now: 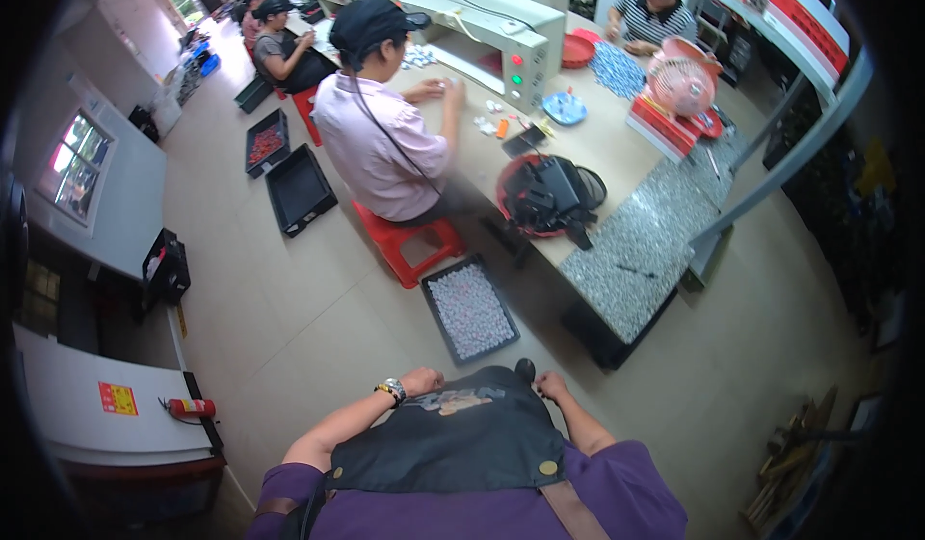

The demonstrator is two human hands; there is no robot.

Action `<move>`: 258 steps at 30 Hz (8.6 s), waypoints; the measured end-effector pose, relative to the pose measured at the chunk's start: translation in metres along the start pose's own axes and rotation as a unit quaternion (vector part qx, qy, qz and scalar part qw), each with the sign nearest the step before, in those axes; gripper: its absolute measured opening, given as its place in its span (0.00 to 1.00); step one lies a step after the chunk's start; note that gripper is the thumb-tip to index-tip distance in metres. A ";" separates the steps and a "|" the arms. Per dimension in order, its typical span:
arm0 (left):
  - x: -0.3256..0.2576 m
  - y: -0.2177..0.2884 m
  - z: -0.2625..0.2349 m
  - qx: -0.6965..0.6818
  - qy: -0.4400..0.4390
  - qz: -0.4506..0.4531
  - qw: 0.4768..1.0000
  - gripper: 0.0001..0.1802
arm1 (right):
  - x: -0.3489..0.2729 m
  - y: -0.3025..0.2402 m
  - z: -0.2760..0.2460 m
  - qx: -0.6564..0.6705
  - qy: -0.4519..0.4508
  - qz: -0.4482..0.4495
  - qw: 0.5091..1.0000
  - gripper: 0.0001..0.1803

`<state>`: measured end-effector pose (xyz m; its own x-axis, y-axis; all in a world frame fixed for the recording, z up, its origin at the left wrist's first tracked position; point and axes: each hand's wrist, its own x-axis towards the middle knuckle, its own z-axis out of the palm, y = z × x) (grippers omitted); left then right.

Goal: The person assembles small plastic housings by inserting multi-colored components into them by hand, then transfers the assembled housings to a tray.

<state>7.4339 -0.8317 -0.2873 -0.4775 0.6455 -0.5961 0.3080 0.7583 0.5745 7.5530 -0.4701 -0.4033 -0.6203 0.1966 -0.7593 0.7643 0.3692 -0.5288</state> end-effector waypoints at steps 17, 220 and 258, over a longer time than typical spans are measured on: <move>-0.003 0.014 -0.003 -0.015 0.013 0.018 1.000 0.14 | -0.015 -0.027 -0.010 -0.063 0.007 -0.017 0.998 0.12; -0.017 0.027 0.012 -0.058 -0.011 0.000 0.998 0.11 | 0.046 -0.165 0.068 -0.315 -0.077 -0.153 0.933 0.37; -0.026 0.026 0.007 -0.032 -0.035 -0.016 0.999 0.14 | 0.032 -0.169 0.063 -0.266 -0.092 -0.119 0.952 0.25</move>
<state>7.4601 -0.8288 -0.2607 -0.4259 0.6283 -0.6511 0.2404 0.7723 0.5880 7.4154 -0.5836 -0.3627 -0.6861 -0.0937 -0.7215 0.3789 0.8005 -0.4643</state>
